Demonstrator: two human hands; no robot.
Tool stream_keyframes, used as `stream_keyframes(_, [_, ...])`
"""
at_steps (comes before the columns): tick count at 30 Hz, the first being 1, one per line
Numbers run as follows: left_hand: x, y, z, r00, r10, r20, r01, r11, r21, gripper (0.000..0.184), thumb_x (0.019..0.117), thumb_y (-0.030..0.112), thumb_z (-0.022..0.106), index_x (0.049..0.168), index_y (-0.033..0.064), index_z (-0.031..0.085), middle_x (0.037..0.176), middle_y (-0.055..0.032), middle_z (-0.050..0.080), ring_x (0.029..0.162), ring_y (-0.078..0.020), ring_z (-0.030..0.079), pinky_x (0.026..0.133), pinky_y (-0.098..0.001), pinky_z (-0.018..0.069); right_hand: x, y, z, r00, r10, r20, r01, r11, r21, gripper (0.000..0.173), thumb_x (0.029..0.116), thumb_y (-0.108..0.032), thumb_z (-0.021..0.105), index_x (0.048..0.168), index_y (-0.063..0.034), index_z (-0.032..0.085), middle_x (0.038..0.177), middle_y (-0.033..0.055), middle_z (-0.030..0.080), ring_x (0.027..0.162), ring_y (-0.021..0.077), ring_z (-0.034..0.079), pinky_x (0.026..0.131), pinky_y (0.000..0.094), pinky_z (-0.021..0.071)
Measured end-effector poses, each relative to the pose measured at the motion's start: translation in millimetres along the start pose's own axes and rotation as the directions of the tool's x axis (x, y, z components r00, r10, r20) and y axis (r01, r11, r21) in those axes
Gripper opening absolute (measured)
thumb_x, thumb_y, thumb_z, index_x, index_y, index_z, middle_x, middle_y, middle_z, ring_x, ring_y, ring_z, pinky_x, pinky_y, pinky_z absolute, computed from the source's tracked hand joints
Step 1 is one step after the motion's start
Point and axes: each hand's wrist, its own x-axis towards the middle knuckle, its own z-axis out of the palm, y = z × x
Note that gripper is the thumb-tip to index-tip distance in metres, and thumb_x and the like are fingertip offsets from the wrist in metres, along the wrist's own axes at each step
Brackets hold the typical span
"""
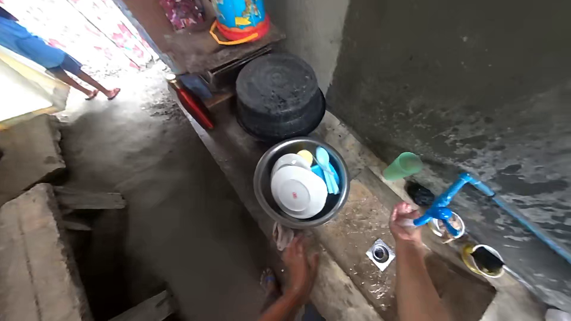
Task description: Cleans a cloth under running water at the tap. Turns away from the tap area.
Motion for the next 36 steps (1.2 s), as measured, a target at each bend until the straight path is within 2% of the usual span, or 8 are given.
stream_keyframes(8, [87.6, 171.6, 217.6, 0.717, -0.237, 0.656, 0.683, 0.431, -0.590, 0.047, 0.1124, 0.037, 0.028, 0.118, 0.0010, 0.057, 0.091, -0.0111, 0.060, 0.076, -0.0179, 0.057, 0.070, -0.0363, 0.0509, -64.0, -61.1, 15.7, 0.958, 0.204, -0.200, -0.282, 0.791, -0.543, 0.035, 0.1122, -0.021, 0.027, 0.120, -0.0003, 0.055, 0.099, 0.0092, 0.070, 0.087, 0.0176, 0.070, 0.079, 0.0358, 0.0604])
stream_keyframes(12, [101.3, 185.2, 239.8, 0.681, -0.066, 0.730, 0.631, 0.560, -0.537, 0.057, 0.1130, 0.040, 0.021, 0.143, -0.0005, 0.048, 0.134, -0.0187, 0.061, 0.119, -0.0231, 0.061, 0.099, -0.0392, 0.0486, -85.5, -115.9, 30.9, 0.988, -0.153, -0.028, 0.071, 0.602, -0.795, 0.042, 0.1067, -0.015, 0.034, 0.141, 0.0055, 0.045, 0.130, 0.0121, 0.063, 0.109, 0.0190, 0.068, 0.093, 0.0380, 0.0586])
stream_keyframes(14, [94.6, 162.4, 221.4, 0.759, 0.055, 0.649, 0.228, 0.911, -0.343, 0.045, 0.1126, 0.020, 0.032, 0.141, -0.0083, 0.053, 0.141, -0.0252, 0.058, 0.134, -0.0311, 0.054, 0.115, -0.0444, 0.0394, -93.3, -127.9, 50.0, 0.966, -0.245, 0.081, 0.212, 0.572, -0.793, 0.045, 0.1062, -0.018, 0.030, 0.140, 0.0086, 0.044, 0.135, 0.0112, 0.063, 0.116, 0.0173, 0.067, 0.099, 0.0354, 0.0566])
stream_keyframes(17, [77.8, 83.5, 174.8, 0.888, 0.196, 0.416, -0.229, 0.973, 0.031, 0.039, 0.1058, 0.027, 0.048, 0.132, 0.0043, 0.066, 0.136, -0.0182, 0.063, 0.134, -0.0328, 0.054, 0.117, -0.0505, 0.0371, -111.3, -109.9, 73.4, 0.925, -0.345, 0.161, 0.337, 0.543, -0.769, 0.046, 0.1064, -0.020, 0.027, 0.123, 0.0097, 0.058, 0.126, 0.0064, 0.071, 0.120, 0.0135, 0.065, 0.106, 0.0316, 0.0514])
stream_keyframes(25, [58.2, -41.7, -32.2, 0.911, -0.278, -0.305, 0.337, 0.927, 0.162, 0.063, 0.0867, 0.030, 0.077, 0.138, -0.0006, 0.057, 0.140, -0.0317, 0.053, 0.130, -0.0515, 0.049, 0.104, -0.0685, 0.0384, -140.9, 17.5, 92.8, 0.848, -0.394, 0.355, 0.475, 0.266, -0.839, 0.041, 0.0893, 0.002, 0.051, 0.127, 0.0175, 0.054, 0.125, 0.0157, 0.068, 0.113, 0.0093, 0.066, 0.096, 0.0243, 0.0551])
stream_keyframes(28, [95.0, -49.4, -61.4, 0.908, -0.392, -0.151, 0.411, 0.901, 0.135, 0.081, 0.0837, 0.036, 0.081, 0.148, -0.0011, 0.047, 0.148, -0.0290, 0.047, 0.136, -0.0474, 0.046, 0.108, -0.0651, 0.0382, -137.8, 41.0, 98.7, 0.806, -0.455, 0.379, 0.439, 0.030, -0.898, 0.047, 0.0873, 0.003, 0.060, 0.130, 0.0206, 0.052, 0.135, 0.0329, 0.058, 0.134, 0.0324, 0.054, 0.117, 0.0393, 0.0386])
stream_keyframes(32, [129.7, -74.3, -95.9, 0.916, -0.353, 0.193, 0.331, 0.934, 0.137, 0.057, 0.0924, 0.031, 0.072, 0.140, 0.0033, 0.057, 0.145, -0.0233, 0.051, 0.131, -0.0384, 0.054, 0.108, -0.0533, 0.0472, -154.3, 98.6, 109.6, 0.985, -0.163, -0.065, -0.023, 0.248, -0.969, 0.082, 0.0953, -0.003, 0.065, 0.161, -0.0014, 0.016, 0.156, 0.0306, 0.037, 0.135, 0.0370, 0.051, 0.101, 0.0472, 0.0525])
stream_keyframes(36, [150.5, -124.6, -187.8, 0.967, -0.249, 0.047, 0.253, 0.958, -0.138, 0.030, 0.0934, 0.015, 0.069, 0.120, 0.0018, 0.070, 0.127, -0.0294, 0.059, 0.120, -0.0413, 0.057, 0.103, -0.0513, 0.0478, -141.1, 164.0, 122.6, 0.874, 0.200, -0.443, -0.480, 0.504, -0.718, 0.059, 0.1100, -0.028, 0.038, 0.161, -0.0179, 0.011, 0.151, 0.0239, 0.039, 0.124, 0.0416, 0.053, 0.088, 0.0634, 0.0497])
